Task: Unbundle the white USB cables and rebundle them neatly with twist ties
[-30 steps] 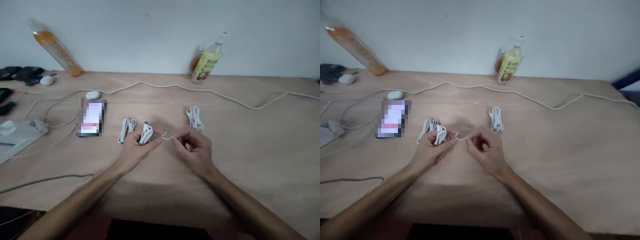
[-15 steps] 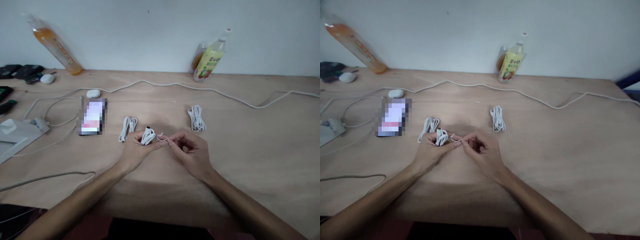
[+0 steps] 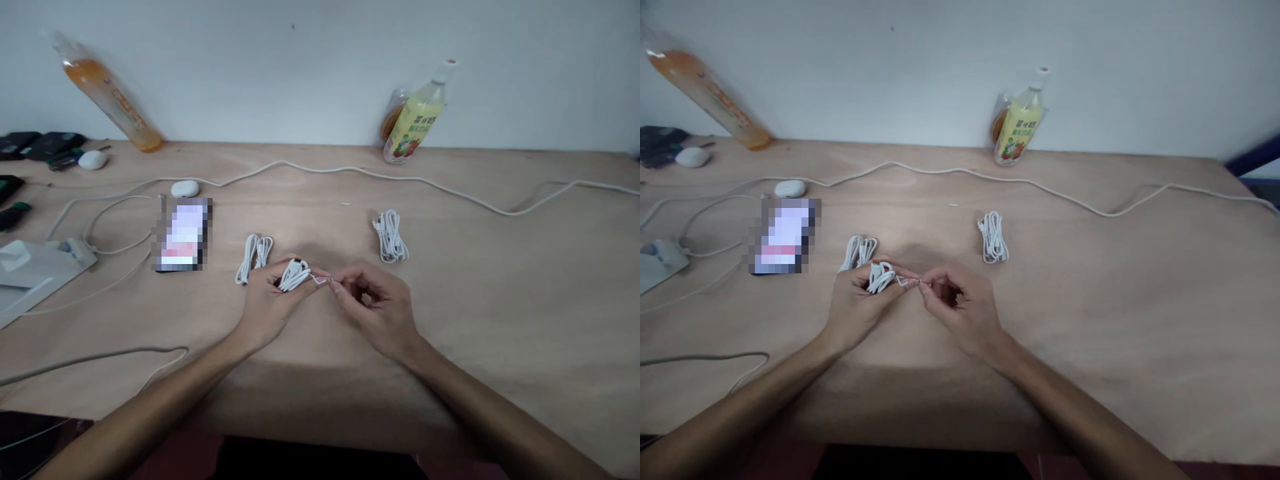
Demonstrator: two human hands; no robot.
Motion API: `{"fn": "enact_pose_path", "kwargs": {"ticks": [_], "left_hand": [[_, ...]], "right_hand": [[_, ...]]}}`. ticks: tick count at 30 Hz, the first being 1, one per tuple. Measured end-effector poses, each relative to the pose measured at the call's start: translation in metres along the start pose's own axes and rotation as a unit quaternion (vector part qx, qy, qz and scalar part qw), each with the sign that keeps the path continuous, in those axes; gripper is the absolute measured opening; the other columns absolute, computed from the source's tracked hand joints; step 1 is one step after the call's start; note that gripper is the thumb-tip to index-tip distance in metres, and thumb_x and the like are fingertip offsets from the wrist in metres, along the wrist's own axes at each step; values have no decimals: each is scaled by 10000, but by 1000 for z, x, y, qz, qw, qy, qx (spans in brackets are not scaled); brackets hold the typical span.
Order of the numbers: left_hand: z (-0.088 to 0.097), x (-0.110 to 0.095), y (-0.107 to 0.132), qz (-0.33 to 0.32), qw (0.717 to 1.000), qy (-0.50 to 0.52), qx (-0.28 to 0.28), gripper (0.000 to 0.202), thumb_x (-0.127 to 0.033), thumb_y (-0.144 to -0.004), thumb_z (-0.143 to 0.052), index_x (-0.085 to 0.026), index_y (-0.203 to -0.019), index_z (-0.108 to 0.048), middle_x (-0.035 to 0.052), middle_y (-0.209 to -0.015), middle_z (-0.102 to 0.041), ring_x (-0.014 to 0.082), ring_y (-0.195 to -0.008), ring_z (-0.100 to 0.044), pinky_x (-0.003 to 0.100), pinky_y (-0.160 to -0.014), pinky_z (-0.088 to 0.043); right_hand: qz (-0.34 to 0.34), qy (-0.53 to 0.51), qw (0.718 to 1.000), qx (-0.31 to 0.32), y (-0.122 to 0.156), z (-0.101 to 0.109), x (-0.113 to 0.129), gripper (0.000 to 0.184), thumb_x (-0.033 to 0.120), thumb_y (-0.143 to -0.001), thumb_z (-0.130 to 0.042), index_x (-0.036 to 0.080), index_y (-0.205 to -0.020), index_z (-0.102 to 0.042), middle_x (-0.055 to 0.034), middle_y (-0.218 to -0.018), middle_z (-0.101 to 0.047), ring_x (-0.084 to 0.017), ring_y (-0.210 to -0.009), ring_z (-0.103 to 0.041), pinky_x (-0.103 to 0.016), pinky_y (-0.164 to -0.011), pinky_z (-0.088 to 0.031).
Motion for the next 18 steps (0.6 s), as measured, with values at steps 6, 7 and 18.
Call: {"fn": "enact_pose_path", "kwargs": {"ticks": [6, 7, 18], "left_hand": [[0, -5, -2, -18, 999, -23, 25, 184, -366, -904, -844, -216, -798, -836, 31, -841, -795, 190, -788, -714, 297, -771, -580], [0, -6, -3, -18, 999, -26, 32, 219, -397, -910, -841, -213, -792, -827, 31, -845, -790, 188, -786, -709, 297, -772, -579], [0, 4, -3, 73, 997, -18, 10, 220, -398, -872, -809, -202, -778, -774, -3, -711, -682, 167, -692, -597, 279, -675, -506]], "right_hand": [[-141, -130, 976, 99, -5, -7, -15, 182, 351, -923, -741, 222, -814, -673, 80, -600, -513, -73, -447, -379, -225, -420, -299], [-166, -154, 966, 125, -5, -9, -17, 204, 381, -929, -740, 223, -824, -667, 93, -574, -487, -70, -428, -360, -225, -413, -291], [101, 163, 981, 35, 3, 0, 2, 120, 187, -965, -703, 237, -1075, -704, 25, -840, -685, -92, -553, -551, -246, -524, -459]]}}
Point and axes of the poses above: each hand's wrist, its own y-axis away from the middle knuckle, its own z-axis out of the back of the hand, x = y × z, the point moved 6 cm from there along -y, towards the middle knuckle
